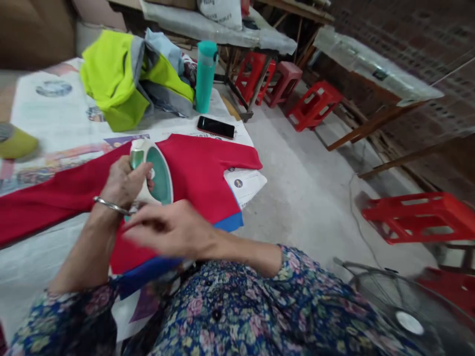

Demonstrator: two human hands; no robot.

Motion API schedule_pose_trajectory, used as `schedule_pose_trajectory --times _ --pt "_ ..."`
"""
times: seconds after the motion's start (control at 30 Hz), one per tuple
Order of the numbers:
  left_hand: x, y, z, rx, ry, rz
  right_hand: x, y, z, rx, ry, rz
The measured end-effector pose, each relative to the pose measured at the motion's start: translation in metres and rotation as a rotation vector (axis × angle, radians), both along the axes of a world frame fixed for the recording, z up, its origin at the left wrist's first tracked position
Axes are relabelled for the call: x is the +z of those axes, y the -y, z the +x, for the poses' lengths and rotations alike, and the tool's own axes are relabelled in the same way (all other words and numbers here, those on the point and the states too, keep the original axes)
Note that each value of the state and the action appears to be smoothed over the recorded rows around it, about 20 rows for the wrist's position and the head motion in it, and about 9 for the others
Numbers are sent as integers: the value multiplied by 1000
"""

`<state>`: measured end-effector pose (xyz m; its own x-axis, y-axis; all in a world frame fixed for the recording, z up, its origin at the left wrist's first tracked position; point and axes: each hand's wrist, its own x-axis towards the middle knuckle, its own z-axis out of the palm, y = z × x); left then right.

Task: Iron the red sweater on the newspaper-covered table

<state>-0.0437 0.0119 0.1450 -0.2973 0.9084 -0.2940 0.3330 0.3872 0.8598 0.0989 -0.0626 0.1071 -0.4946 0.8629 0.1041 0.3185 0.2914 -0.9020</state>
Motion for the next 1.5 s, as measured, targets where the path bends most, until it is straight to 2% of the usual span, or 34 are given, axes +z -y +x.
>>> schedule_pose_trajectory --times 0.07,0.1,0.13,0.2,0.27,0.37,0.53,0.6,0.67,0.77,0.83,0.93,1.03,1.1,1.2,1.37,1.43,1.5 --pt "-5 20 -7 -60 -52 25 -14 -21 22 -153 159 52" --pt "-8 30 -12 -100 -84 41 -24 -32 34 -277 294 106" --pt "-11 39 -16 -137 -121 53 -34 -43 45 -313 426 169" --pt "-14 52 -22 -204 -176 52 -54 -60 59 -265 635 245" --pt "-14 54 -21 -246 -182 57 -71 -69 61 -198 768 293" --pt "-14 36 -7 -271 -145 83 -86 -73 54 -173 849 373" --pt "-19 -14 17 -251 -96 113 -90 -75 50 -192 880 436" --pt "-21 -27 17 -211 -85 107 -92 -77 51 -198 883 449" --pt "-22 -29 10 -144 -76 104 -96 -78 51 -213 872 472" --pt "-21 -11 -14 -35 -74 97 -103 -77 50 -202 853 492" --pt "-19 13 -33 5 -100 86 -105 -76 49 -181 851 483" --pt "-16 54 -54 -3 -163 47 -106 -76 49 -178 853 460" --pt "-15 81 -56 -87 -199 50 -107 -75 51 -187 820 472" --pt "-17 84 -46 -147 -179 63 -110 -74 53 -195 792 505" --pt "-22 65 -23 -194 -82 77 -115 -74 57 -218 791 553" --pt "-25 2 17 -262 -19 116 -120 -73 62 -249 776 625" --pt "-25 -22 26 -235 -15 126 -122 -73 63 -254 756 639" --pt "-24 -39 28 -149 13 119 -124 -74 63 -264 753 637"
